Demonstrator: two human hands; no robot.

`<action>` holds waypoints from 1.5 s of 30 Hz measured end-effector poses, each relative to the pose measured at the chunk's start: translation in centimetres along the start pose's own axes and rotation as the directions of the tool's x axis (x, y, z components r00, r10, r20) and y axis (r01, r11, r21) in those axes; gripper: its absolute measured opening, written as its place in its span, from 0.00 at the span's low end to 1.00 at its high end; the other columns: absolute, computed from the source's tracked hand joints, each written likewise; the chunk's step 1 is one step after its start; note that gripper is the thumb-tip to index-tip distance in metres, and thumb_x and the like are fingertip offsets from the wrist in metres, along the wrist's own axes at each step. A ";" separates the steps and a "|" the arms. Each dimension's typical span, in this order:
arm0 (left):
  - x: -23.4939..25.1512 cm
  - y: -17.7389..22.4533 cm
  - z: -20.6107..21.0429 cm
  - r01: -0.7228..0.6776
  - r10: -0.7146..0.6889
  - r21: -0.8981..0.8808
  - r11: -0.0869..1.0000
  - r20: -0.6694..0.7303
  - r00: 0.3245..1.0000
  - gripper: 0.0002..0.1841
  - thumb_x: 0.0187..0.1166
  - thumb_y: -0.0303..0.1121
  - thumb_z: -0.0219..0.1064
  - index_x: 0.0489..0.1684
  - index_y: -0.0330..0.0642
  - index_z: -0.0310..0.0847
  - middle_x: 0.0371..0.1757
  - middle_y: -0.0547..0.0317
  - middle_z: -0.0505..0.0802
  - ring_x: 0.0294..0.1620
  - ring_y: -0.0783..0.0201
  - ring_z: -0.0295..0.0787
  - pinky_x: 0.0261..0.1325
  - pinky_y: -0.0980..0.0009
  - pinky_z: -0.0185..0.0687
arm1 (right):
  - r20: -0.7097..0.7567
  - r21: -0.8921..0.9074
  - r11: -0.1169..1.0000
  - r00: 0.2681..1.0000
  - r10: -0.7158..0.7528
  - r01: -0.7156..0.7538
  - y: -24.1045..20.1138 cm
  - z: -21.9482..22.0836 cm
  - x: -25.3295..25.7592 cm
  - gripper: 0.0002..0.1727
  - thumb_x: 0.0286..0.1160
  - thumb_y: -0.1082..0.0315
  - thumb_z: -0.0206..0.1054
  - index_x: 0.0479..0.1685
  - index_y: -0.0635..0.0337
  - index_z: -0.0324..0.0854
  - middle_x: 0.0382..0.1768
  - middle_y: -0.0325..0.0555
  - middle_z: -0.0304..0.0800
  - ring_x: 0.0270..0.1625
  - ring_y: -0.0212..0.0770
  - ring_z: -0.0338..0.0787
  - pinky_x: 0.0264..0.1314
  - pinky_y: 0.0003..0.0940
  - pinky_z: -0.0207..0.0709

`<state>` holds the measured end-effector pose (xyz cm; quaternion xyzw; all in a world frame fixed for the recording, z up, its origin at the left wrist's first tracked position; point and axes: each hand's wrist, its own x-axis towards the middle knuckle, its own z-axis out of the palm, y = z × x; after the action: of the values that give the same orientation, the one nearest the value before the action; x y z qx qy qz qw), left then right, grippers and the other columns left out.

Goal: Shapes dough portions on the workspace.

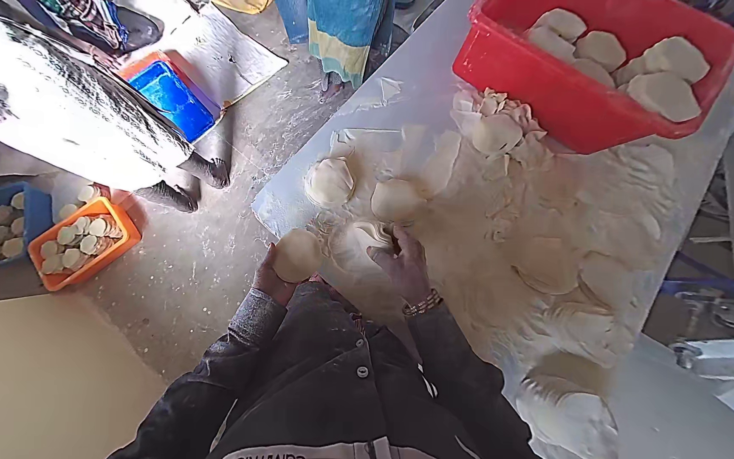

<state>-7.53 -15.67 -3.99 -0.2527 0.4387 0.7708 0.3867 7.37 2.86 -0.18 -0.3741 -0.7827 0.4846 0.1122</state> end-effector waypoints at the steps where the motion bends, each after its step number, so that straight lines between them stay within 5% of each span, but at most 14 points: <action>1: 0.0 -0.2 0.0 0.004 -0.004 -0.003 1.000 0.002 1.000 0.25 0.95 0.50 0.36 0.69 0.40 0.69 0.54 0.46 0.89 0.54 0.54 0.90 0.55 0.53 0.88 | -0.125 0.045 0.995 0.989 -0.078 0.084 0.6 -0.2 -0.8 0.24 0.62 0.63 0.71 0.58 0.68 0.83 0.48 0.51 0.92 0.51 0.36 0.91 0.57 0.34 0.84; 3: 0.2 -0.7 0.1 0.015 -0.015 0.008 1.000 0.012 1.000 0.25 0.95 0.49 0.37 0.69 0.40 0.69 0.54 0.46 0.89 0.53 0.54 0.90 0.54 0.53 0.88 | -0.204 -0.053 0.996 0.975 -0.086 0.077 2.2 -0.9 -1.2 0.26 0.66 0.63 0.70 0.64 0.68 0.79 0.52 0.53 0.91 0.55 0.40 0.91 0.60 0.38 0.83; 6: 0.1 -1.7 0.7 0.059 -0.062 0.067 0.996 0.045 0.997 0.25 0.95 0.49 0.37 0.70 0.40 0.68 0.55 0.46 0.87 0.54 0.54 0.89 0.54 0.54 0.87 | 0.015 -0.305 0.939 0.985 0.174 -0.161 3.0 -2.1 -0.1 0.33 0.77 0.58 0.69 0.77 0.72 0.75 0.62 0.69 0.88 0.68 0.64 0.86 0.76 0.59 0.70; 8: 0.1 -2.1 1.5 0.070 -0.077 0.110 0.991 0.062 0.995 0.24 0.95 0.48 0.36 0.69 0.40 0.68 0.53 0.47 0.88 0.53 0.55 0.89 0.53 0.56 0.87 | 0.069 -0.301 0.942 0.982 0.176 -0.148 1.8 -2.9 0.6 0.30 0.76 0.56 0.70 0.69 0.72 0.80 0.54 0.67 0.90 0.61 0.61 0.89 0.69 0.59 0.73; 11: 0.2 -3.0 2.6 0.106 -0.118 0.156 0.982 0.069 0.991 0.24 0.95 0.48 0.38 0.68 0.40 0.70 0.52 0.47 0.89 0.51 0.55 0.90 0.51 0.55 0.88 | -0.003 0.217 0.976 1.000 0.018 -0.017 -0.3 -3.4 -0.8 0.19 0.67 0.65 0.70 0.55 0.66 0.85 0.39 0.42 0.93 0.43 0.31 0.93 0.51 0.31 0.87; 14: -0.3 -4.6 4.0 0.183 -0.205 0.142 0.973 0.160 0.966 0.24 0.95 0.47 0.38 0.68 0.39 0.71 0.51 0.48 0.90 0.52 0.56 0.90 0.56 0.56 0.87 | 0.053 0.656 0.753 0.991 -0.120 0.056 -1.9 -3.1 -2.4 0.14 0.74 0.73 0.60 0.55 0.66 0.82 0.43 0.38 0.95 0.47 0.27 0.93 0.55 0.26 0.87; 18: -2.6 -6.1 5.5 0.252 -0.272 0.104 0.962 0.292 0.917 0.33 0.93 0.57 0.27 0.65 0.44 0.73 0.50 0.53 0.90 0.53 0.60 0.89 0.56 0.59 0.86 | 0.171 0.328 0.933 0.980 0.098 -0.150 0.0 -1.3 -2.5 0.10 0.76 0.65 0.64 0.47 0.62 0.83 0.29 0.38 0.88 0.25 0.29 0.87 0.27 0.26 0.84; 21: -3.3 -6.4 5.2 0.300 -0.321 0.130 0.945 0.206 0.924 0.47 0.81 0.74 0.25 0.74 0.42 0.69 0.57 0.45 0.90 0.57 0.53 0.89 0.56 0.52 0.86 | 0.213 0.102 0.972 0.959 0.185 -0.210 1.2 -1.0 -3.2 0.17 0.78 0.59 0.63 0.54 0.63 0.83 0.32 0.42 0.87 0.26 0.32 0.86 0.30 0.31 0.82; 28: -5.7 -6.9 4.2 0.228 -0.268 0.213 0.950 0.179 0.947 0.23 0.95 0.46 0.38 0.65 0.39 0.72 0.49 0.50 0.90 0.51 0.58 0.90 0.55 0.59 0.87 | 0.139 0.009 0.988 0.979 0.150 -0.152 1.8 -2.0 -4.9 0.19 0.74 0.58 0.70 0.57 0.62 0.83 0.41 0.45 0.91 0.36 0.35 0.91 0.40 0.34 0.85; 30: -6.4 -7.0 3.8 0.215 -0.249 0.194 0.957 0.173 0.953 0.22 0.95 0.44 0.39 0.66 0.38 0.72 0.49 0.49 0.90 0.50 0.58 0.90 0.55 0.60 0.88 | -0.028 -0.159 0.985 0.998 -0.065 0.059 1.5 -1.6 -6.2 0.24 0.69 0.60 0.74 0.61 0.67 0.83 0.51 0.57 0.90 0.48 0.49 0.90 0.51 0.46 0.83; 34: -7.4 -6.7 3.7 0.166 -0.206 0.203 0.965 0.200 0.958 0.23 0.96 0.44 0.38 0.66 0.38 0.72 0.49 0.49 0.91 0.49 0.59 0.91 0.54 0.61 0.88 | -0.139 -0.355 0.877 0.910 -0.391 0.323 -0.1 0.1 -8.1 0.17 0.70 0.55 0.71 0.40 0.62 0.92 0.39 0.53 0.91 0.43 0.52 0.90 0.43 0.44 0.83; 38: -8.7 -6.8 3.1 -0.056 -0.026 0.240 0.969 0.327 0.945 0.20 0.96 0.38 0.38 0.63 0.34 0.72 0.45 0.53 0.91 0.47 0.65 0.91 0.55 0.66 0.88 | -0.133 -0.461 0.856 0.935 -0.327 0.234 -2.3 1.8 -9.5 0.31 0.64 0.40 0.75 0.42 0.66 0.88 0.39 0.57 0.90 0.44 0.58 0.91 0.41 0.48 0.84; 42: -10.0 -6.2 1.5 -0.251 0.128 0.279 0.927 0.394 0.910 0.18 0.93 0.32 0.40 0.60 0.30 0.74 0.41 0.58 0.92 0.44 0.70 0.91 0.54 0.69 0.88 | -0.163 -0.417 0.890 0.948 -0.273 0.184 -4.1 3.0 -10.6 0.19 0.68 0.56 0.70 0.41 0.66 0.88 0.39 0.57 0.90 0.42 0.56 0.92 0.42 0.49 0.84; 45: -11.3 -5.0 0.3 -0.210 0.119 0.266 0.941 0.319 0.940 0.18 0.95 0.33 0.39 0.63 0.30 0.72 0.42 0.55 0.92 0.43 0.67 0.92 0.51 0.67 0.90 | -0.157 -0.234 0.951 0.958 -0.240 0.200 -4.3 3.4 -10.9 0.13 0.70 0.63 0.64 0.33 0.64 0.88 0.27 0.46 0.87 0.29 0.41 0.87 0.34 0.39 0.79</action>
<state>2.98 -18.10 2.00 -0.0345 0.5055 0.7554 0.4155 11.08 -8.08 3.75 -0.3372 -0.8539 0.3444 0.1963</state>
